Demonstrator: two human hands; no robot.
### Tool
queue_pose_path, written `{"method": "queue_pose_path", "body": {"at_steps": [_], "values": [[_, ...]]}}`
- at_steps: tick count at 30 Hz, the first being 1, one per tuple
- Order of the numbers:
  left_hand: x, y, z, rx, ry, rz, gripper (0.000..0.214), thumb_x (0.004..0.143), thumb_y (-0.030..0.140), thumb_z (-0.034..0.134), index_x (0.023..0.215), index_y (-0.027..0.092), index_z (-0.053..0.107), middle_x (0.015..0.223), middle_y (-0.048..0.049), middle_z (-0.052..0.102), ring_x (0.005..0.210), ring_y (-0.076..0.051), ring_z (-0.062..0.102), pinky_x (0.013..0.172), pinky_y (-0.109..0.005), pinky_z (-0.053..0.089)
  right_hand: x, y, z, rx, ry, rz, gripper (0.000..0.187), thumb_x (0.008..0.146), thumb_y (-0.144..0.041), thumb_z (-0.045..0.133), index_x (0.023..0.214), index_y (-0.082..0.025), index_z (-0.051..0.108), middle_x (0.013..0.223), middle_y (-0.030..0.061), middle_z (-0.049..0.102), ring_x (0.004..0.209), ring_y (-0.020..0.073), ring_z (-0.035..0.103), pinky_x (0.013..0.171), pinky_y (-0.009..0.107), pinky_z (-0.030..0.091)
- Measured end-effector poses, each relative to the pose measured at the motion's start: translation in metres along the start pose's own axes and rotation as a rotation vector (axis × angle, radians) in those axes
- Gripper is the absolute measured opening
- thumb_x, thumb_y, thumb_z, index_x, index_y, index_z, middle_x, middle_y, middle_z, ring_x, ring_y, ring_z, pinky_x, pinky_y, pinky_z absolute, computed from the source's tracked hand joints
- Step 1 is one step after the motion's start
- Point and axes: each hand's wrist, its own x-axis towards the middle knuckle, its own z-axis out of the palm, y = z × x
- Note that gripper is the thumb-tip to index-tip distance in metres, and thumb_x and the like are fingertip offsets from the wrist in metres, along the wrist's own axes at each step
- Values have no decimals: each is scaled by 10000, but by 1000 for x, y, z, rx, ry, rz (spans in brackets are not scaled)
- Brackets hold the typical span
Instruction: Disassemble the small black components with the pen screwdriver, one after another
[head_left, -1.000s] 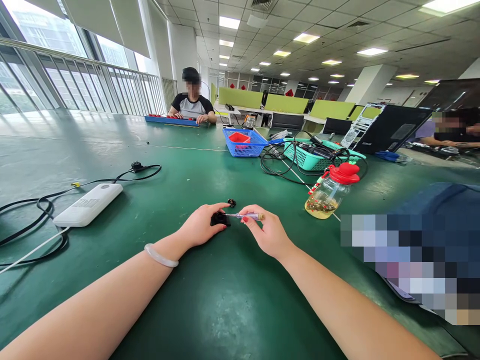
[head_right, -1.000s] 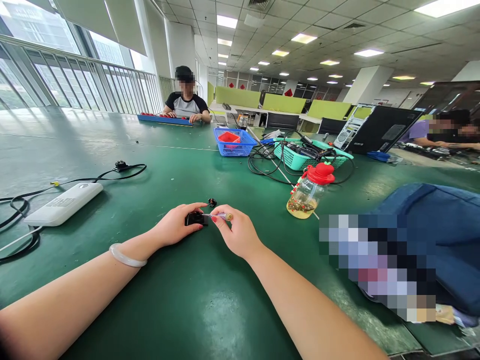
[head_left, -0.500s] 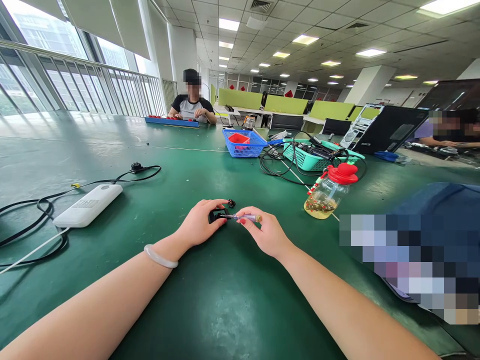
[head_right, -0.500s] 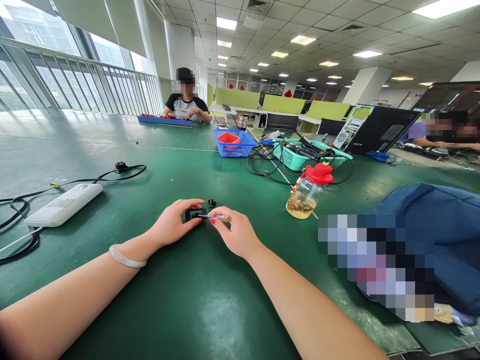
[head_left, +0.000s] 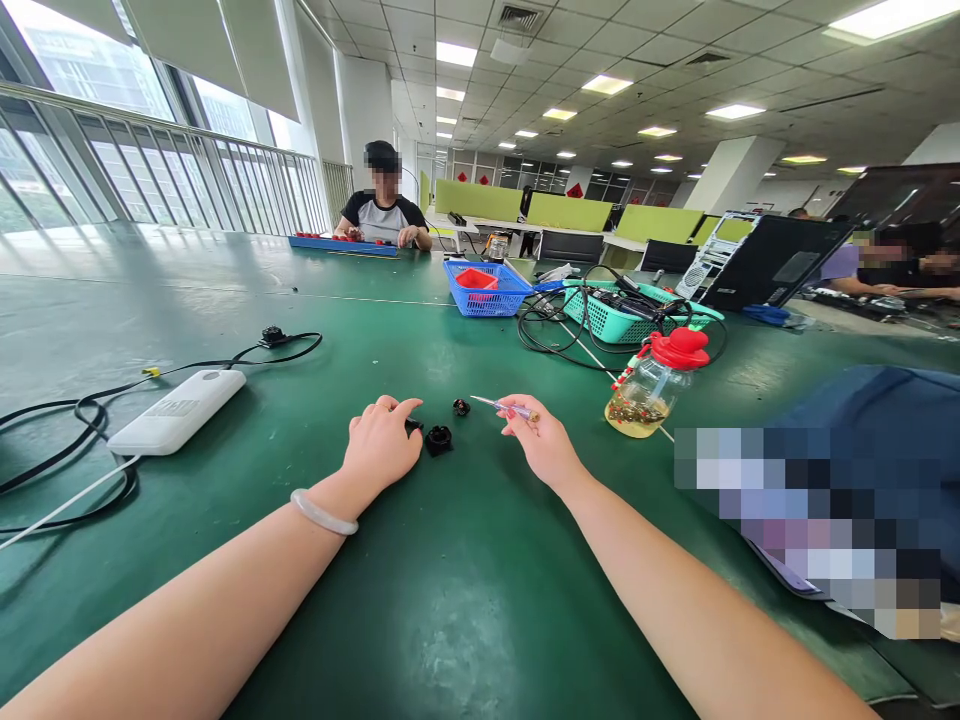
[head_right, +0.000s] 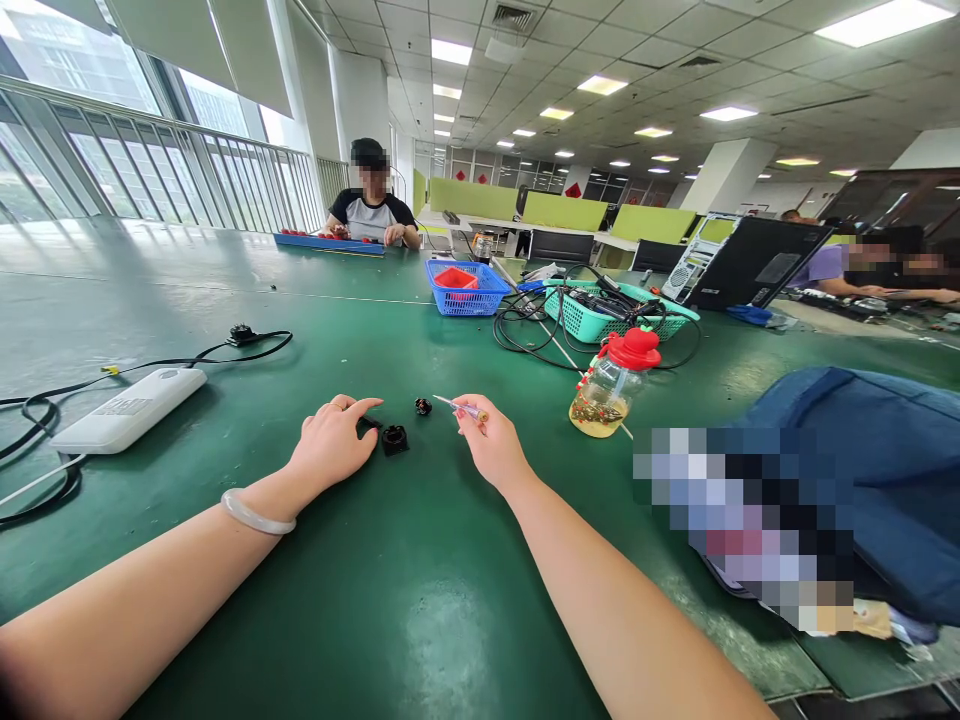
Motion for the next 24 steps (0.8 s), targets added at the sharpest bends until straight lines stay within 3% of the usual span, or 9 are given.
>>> {"method": "queue_pose_path", "body": {"at_steps": [4, 7, 11, 15, 20, 24], "values": [[-2, 3, -2, 32, 2, -29, 407, 827, 311, 444, 1174, 257, 648, 1158, -123, 603, 1123, -334, 543, 993, -560, 387, -2, -1, 1, -12, -42, 8, 338, 879, -502, 519, 1053, -231, 619, 992, 53, 648, 805, 180, 599, 796, 357, 494], [-2, 5, -1, 13, 66, -25, 418, 875, 369, 403, 1213, 258, 621, 1172, -109, 614, 1155, -333, 519, 1023, -556, 366, -3, -1, 3, 10, -61, -5, 341, 874, -509, 528, 1053, -236, 627, 983, 51, 649, 805, 181, 598, 788, 352, 500], [-2, 4, 6, -155, 4, 201, 546, 893, 486, 436, 1388, 256, 446, 1337, -96, 529, 1265, -292, 448, 1089, -467, 360, -3, 0, 3, 48, -100, -23, 324, 857, -505, 554, 1019, -235, 631, 942, 40, 652, 768, 174, 598, 795, 357, 502], [-4, 3, 11, -195, -121, 402, 592, 866, 502, 522, 1401, 275, 413, 1381, -74, 525, 1298, -276, 441, 1121, -467, 335, -3, 1, 4, 62, -160, -46, 293, 870, -488, 556, 1010, -241, 630, 928, 32, 660, 773, 172, 602, 791, 350, 496], [-3, 4, 9, -220, -109, 412, 352, 863, 464, 537, 1140, 252, 591, 1229, -56, 630, 1172, -276, 540, 1051, -475, 401, -4, 4, 5, 114, -183, -76, 322, 881, -521, 558, 988, -228, 641, 901, 32, 673, 757, 163, 607, 779, 334, 492], [-3, 5, 7, -274, -122, 422, 236, 852, 445, 542, 961, 239, 583, 1072, -42, 667, 1055, -262, 580, 981, -467, 443, -2, 5, 4, 258, -97, -76, 414, 857, -603, 560, 914, -203, 648, 771, 26, 664, 646, 150, 603, 687, 315, 499]]}}
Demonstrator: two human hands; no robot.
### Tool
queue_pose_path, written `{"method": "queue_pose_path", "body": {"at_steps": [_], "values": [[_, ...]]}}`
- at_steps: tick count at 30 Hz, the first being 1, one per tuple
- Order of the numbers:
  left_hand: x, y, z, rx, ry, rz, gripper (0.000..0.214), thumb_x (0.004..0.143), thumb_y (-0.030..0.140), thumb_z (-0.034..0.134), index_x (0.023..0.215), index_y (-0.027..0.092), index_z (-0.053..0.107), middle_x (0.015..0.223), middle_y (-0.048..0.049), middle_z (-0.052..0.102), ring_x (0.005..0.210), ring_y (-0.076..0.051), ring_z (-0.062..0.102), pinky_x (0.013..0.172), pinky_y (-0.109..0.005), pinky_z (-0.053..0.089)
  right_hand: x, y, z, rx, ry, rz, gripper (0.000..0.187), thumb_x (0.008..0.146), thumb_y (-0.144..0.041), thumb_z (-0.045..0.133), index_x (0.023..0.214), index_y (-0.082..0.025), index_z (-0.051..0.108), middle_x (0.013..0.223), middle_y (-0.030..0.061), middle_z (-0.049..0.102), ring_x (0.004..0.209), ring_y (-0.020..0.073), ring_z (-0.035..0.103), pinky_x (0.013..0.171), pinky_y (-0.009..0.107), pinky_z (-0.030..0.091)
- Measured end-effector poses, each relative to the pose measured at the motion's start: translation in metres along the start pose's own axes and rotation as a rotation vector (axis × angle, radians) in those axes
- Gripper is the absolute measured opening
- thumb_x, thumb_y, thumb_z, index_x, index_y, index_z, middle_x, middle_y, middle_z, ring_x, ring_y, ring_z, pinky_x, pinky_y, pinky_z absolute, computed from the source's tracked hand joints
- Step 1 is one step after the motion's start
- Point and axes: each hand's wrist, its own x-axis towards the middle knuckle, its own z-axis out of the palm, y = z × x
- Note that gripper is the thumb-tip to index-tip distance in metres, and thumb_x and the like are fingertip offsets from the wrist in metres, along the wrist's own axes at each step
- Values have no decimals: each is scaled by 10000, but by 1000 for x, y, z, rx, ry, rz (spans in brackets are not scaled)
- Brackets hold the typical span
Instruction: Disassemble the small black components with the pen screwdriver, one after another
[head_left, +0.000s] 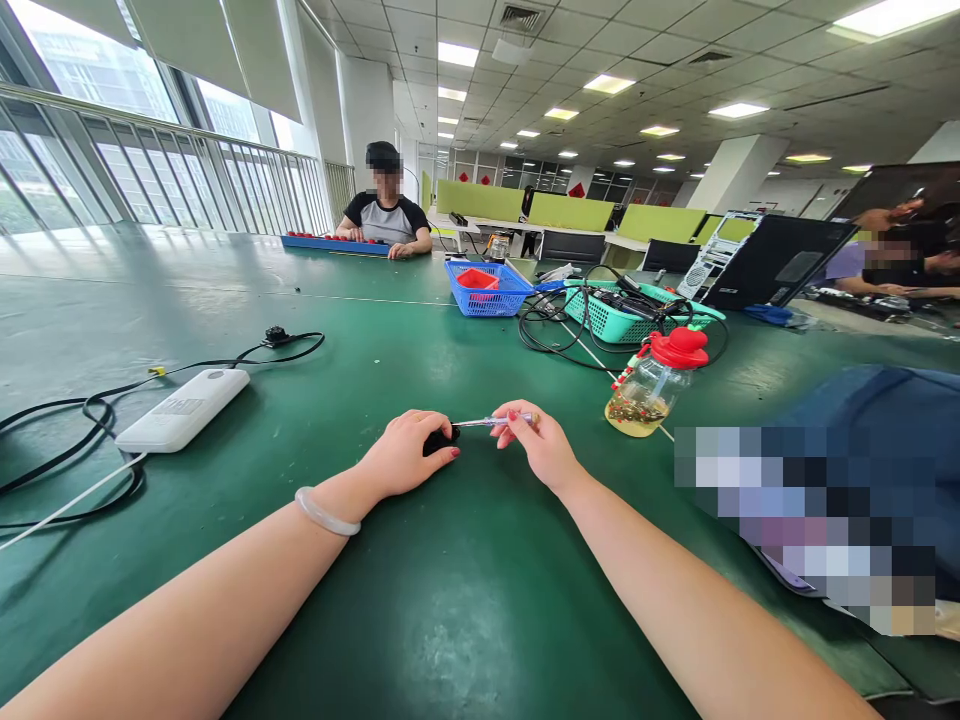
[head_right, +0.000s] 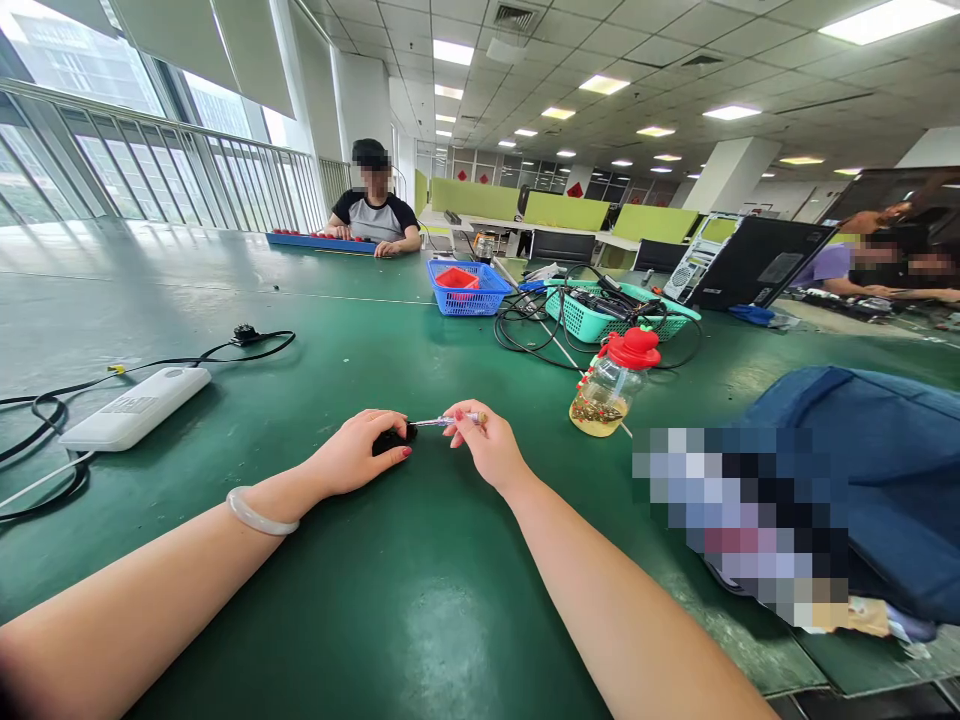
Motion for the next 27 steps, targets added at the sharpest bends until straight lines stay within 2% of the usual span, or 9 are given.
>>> {"method": "queue_pose_path", "body": {"at_steps": [4, 8, 10, 12, 15, 18, 22, 24, 27], "values": [[-1, 0, 2, -44, 15, -67, 366, 820, 465, 576, 1104, 238, 527, 1146, -71, 643, 1077, -279, 575, 971, -476, 448, 5, 3, -5, 166, 136, 17, 481, 786, -663, 612, 838, -186, 647, 657, 15, 642, 533, 135, 576, 565, 289, 484], [-1, 1, 6, -1, 0, -37, 508, 856, 457, 546, 1316, 268, 440, 1211, -66, 639, 1166, -290, 539, 1038, -499, 396, 13, 14, -12, 293, 237, 80, 530, 746, -706, 620, 723, -176, 635, 508, -3, 568, 433, 115, 508, 457, 260, 424], [-1, 3, 8, 38, -14, 0, 411, 877, 427, 527, 1256, 271, 506, 1180, -58, 652, 1151, -284, 541, 1026, -492, 403, 17, 18, -16, 369, 285, 114, 541, 761, -713, 594, 668, -181, 613, 444, -15, 509, 390, 103, 449, 412, 251, 376], [-2, 5, 8, 54, -14, 25, 278, 877, 401, 531, 1107, 252, 577, 1105, -54, 665, 1098, -273, 556, 978, -467, 437, 19, 20, -18, 430, 305, 140, 531, 795, -695, 569, 653, -184, 602, 425, -21, 477, 380, 97, 418, 407, 250, 365], [-3, 7, 9, 56, -3, 48, 192, 862, 362, 557, 1012, 247, 585, 1028, -43, 661, 1041, -259, 566, 925, -439, 465, 20, 19, -18, 444, 306, 157, 514, 829, -667, 553, 654, -185, 597, 427, -22, 469, 380, 94, 408, 411, 248, 361], [-3, 8, 10, 87, -4, 64, 245, 873, 311, 540, 1111, 267, 575, 1104, -38, 657, 1083, -258, 551, 966, -444, 448, 19, 18, -17, 428, 321, 149, 523, 846, -662, 528, 639, -185, 584, 416, -24, 458, 368, 91, 392, 400, 244, 347], [-9, 13, 11, 174, 10, -29, 401, 918, 262, 467, 1318, 271, 488, 1238, -52, 624, 1158, -272, 508, 1020, -467, 417, 20, 18, -16, 410, 343, 144, 539, 849, -670, 510, 619, -186, 570, 399, -25, 454, 350, 87, 377, 383, 239, 339], [-19, 16, 8, 205, 32, -77, 403, 929, 259, 442, 1329, 248, 491, 1258, -72, 607, 1163, -282, 498, 1023, -478, 414, 22, 19, -15, 397, 356, 142, 547, 842, -679, 508, 609, -187, 563, 391, -27, 453, 341, 85, 371, 370, 236, 331], [-49, 15, -3, 219, 45, -81, 396, 928, 247, 430, 1315, 242, 515, 1253, -84, 597, 1146, -268, 501, 1022, -468, 422, 22, 20, -14, 361, 378, 133, 547, 821, -686, 531, 599, -187, 558, 386, -27, 465, 332, 83, 370, 351, 229, 318]]}}
